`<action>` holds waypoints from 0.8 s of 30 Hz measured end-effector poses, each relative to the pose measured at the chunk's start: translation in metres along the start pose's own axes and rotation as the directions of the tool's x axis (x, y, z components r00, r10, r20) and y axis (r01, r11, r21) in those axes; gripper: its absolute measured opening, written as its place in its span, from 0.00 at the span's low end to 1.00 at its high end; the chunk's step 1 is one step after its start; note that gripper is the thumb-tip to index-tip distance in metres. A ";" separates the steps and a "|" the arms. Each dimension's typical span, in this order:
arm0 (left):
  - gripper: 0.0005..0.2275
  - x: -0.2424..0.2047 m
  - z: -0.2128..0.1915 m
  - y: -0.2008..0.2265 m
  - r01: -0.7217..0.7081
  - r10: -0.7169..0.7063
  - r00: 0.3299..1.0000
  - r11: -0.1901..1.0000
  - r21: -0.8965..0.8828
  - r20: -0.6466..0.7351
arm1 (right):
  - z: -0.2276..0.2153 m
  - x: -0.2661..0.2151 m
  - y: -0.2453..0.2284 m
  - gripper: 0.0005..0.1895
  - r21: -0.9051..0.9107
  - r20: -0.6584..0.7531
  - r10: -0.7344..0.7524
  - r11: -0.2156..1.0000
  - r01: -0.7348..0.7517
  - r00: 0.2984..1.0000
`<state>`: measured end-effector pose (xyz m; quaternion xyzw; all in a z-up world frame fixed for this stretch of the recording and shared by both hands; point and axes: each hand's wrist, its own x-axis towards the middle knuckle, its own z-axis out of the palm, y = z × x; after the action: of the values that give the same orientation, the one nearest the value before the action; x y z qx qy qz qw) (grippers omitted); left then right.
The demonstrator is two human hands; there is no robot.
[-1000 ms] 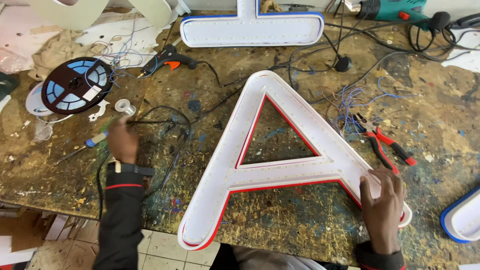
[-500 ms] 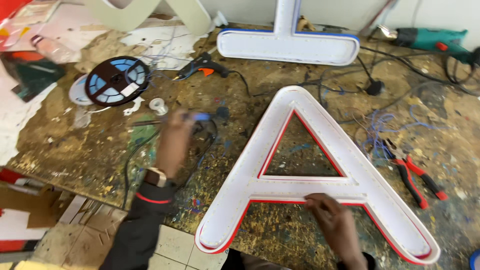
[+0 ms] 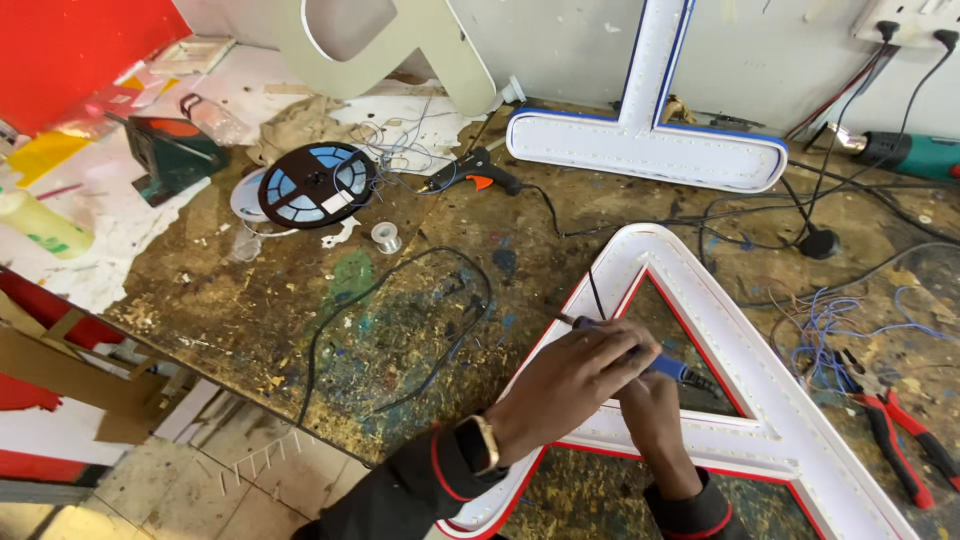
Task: The person solders wires to the internal circuitry of a large, white letter 'A' sign using a soldering iron and solder. They also handle small plastic bottles, likely containing flux, and use pliers to assist with the wiring.
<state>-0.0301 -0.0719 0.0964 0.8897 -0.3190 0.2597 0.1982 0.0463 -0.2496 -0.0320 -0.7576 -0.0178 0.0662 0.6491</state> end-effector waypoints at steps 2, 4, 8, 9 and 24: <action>0.17 -0.009 -0.015 0.000 -0.060 0.057 0.990 0.998 -0.024 -0.131 | 0.006 -0.001 -0.068 0.07 0.365 0.141 -0.371 0.882 0.300 0.918; 0.16 -0.033 -0.019 -0.020 0.035 -0.041 0.984 0.999 -0.035 -0.173 | 0.002 0.051 -0.087 0.10 0.149 0.057 -0.238 0.962 0.228 0.970; 0.14 -0.061 -0.014 -0.051 0.530 -0.520 0.843 0.846 -0.053 0.134 | -0.048 0.149 -0.136 0.36 -0.897 0.314 -0.602 0.066 0.437 0.734; 0.14 -0.059 -0.006 -0.054 0.535 -0.527 0.841 0.844 -0.044 0.120 | -0.037 0.133 -0.187 0.36 -0.891 0.323 -0.610 0.061 0.449 0.723; 0.06 -0.065 0.082 -0.267 0.617 -0.611 0.776 0.787 -0.013 -0.158 | -0.233 0.106 -0.123 0.14 0.594 -0.323 -0.166 0.731 0.336 0.932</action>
<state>0.1338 0.1076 -0.0562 0.9261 0.0099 0.2548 0.2782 0.1872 -0.4473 0.1155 -0.4830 -0.0161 -0.1159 0.8678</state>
